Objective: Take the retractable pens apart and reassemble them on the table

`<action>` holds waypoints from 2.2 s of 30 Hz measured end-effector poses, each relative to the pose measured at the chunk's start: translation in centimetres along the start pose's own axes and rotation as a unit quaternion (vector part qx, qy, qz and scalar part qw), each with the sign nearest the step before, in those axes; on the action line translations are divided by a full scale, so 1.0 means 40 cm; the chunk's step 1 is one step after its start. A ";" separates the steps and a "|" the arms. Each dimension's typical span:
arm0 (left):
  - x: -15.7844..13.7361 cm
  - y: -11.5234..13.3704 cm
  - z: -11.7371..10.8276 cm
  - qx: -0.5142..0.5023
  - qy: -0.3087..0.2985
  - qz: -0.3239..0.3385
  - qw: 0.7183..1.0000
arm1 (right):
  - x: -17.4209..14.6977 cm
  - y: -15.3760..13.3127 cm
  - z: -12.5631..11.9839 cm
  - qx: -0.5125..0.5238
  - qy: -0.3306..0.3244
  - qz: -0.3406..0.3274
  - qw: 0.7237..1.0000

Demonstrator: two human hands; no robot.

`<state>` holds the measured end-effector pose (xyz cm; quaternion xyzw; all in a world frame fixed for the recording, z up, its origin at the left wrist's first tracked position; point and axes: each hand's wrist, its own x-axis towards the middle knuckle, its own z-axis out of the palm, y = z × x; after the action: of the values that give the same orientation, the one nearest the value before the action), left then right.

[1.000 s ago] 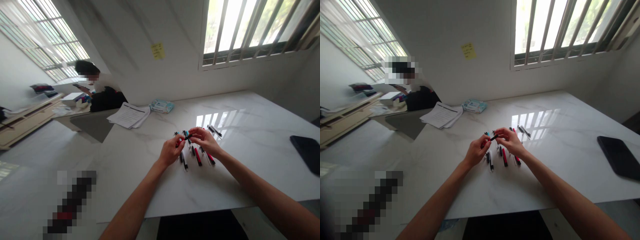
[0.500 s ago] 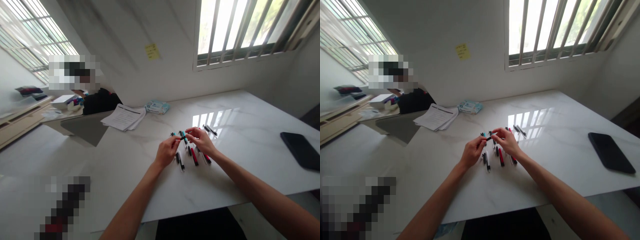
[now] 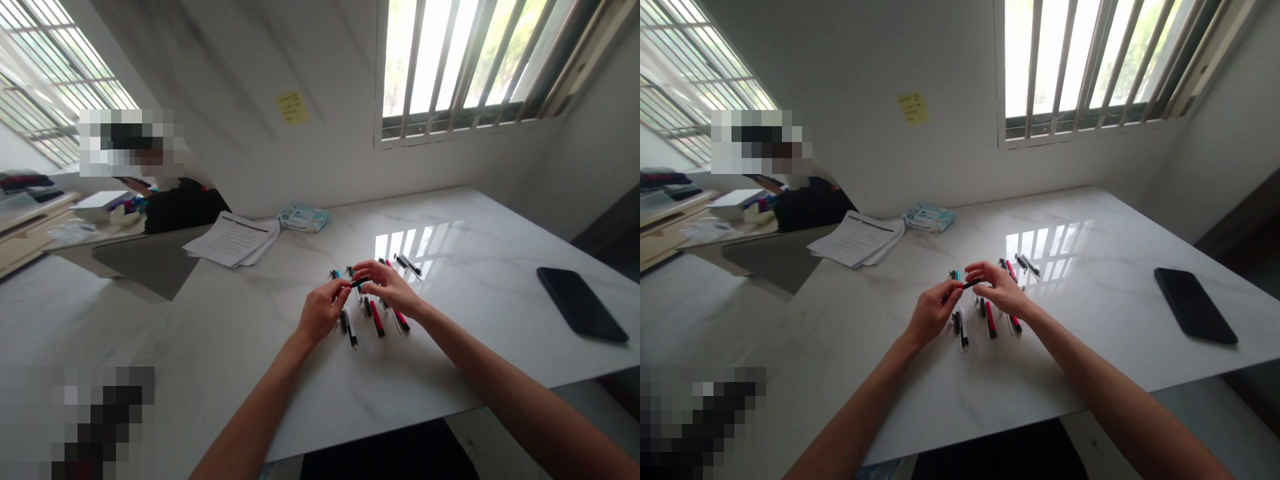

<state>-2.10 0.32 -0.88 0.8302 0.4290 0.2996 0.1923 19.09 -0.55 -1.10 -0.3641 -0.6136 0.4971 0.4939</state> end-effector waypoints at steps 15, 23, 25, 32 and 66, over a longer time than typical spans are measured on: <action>0.001 0.012 0.000 -0.054 0.006 -0.019 0.998 | 0.004 0.002 -0.003 0.076 0.061 0.019 0.995; -0.001 0.033 0.003 -0.224 0.006 -0.032 0.974 | 0.005 -0.083 0.001 0.064 0.092 -0.062 0.992; -0.001 0.037 0.004 -0.301 0.008 -0.040 0.953 | 0.008 -0.126 0.006 0.037 0.071 -0.086 0.993; -0.002 0.049 -0.001 -0.423 -0.002 -0.063 0.904 | 0.027 -0.270 0.023 -0.105 -0.013 -0.156 0.982; 0.012 0.040 -0.002 -0.395 0.036 -0.073 0.915 | -0.169 0.030 -0.177 -0.289 0.223 0.070 0.928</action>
<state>-0.97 -0.18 0.27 0.6415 0.3416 0.4592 0.5109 27.58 -4.82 -3.78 -0.6345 -0.5777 0.2377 0.4552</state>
